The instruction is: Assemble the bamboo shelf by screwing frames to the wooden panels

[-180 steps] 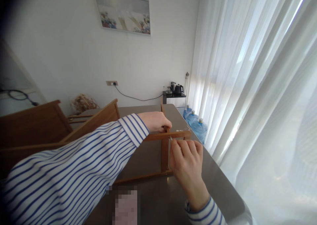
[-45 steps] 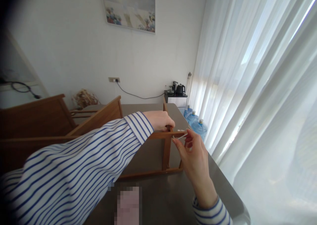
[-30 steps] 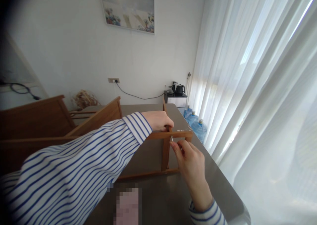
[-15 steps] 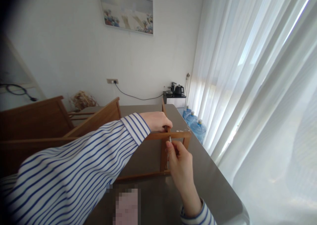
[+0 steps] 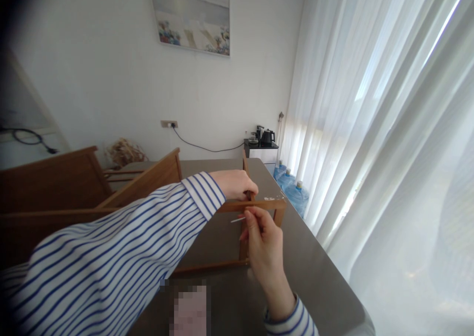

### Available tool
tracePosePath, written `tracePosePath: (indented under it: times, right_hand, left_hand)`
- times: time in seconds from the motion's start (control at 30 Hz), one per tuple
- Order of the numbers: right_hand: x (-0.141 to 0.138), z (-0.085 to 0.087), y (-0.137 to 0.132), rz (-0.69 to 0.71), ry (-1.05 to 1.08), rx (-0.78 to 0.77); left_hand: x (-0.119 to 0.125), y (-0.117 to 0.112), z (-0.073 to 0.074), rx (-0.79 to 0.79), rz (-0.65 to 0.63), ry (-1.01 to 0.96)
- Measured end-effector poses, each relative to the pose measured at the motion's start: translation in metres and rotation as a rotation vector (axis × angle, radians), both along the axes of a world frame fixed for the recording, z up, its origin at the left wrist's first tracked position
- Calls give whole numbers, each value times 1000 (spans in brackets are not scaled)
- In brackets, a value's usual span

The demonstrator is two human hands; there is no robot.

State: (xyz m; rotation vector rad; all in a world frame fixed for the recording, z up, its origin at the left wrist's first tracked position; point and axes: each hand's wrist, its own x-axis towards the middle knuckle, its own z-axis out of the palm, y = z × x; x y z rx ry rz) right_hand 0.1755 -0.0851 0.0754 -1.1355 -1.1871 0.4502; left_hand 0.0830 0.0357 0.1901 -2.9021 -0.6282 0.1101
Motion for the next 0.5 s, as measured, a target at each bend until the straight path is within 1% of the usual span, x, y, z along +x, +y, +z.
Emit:
tracePosePath:
  times: [0.17,0.23,0.27,0.33,0.43,0.5]
  right_hand:
    - [9,-3,-2,147,-106,40]
    - [13,-5,-3,158,-184,46]
    - [16,-5,-3,135,-243,47]
    - [21,-3,-2,48,-383,62]
    - [26,3,-1,-86,-562,150]
    - [27,8,-1,-134,-637,213]
  left_hand:
    - [1,0,-1,10,-10,-21]
    - [1,0,-1,5,-17,-26]
    - [0,1,-1,4,-19,-26]
    - [0,1,-1,4,-19,-24]
    - [0,1,-1,-10,-13,-27]
    - [0,1,-1,-23,-13,-41]
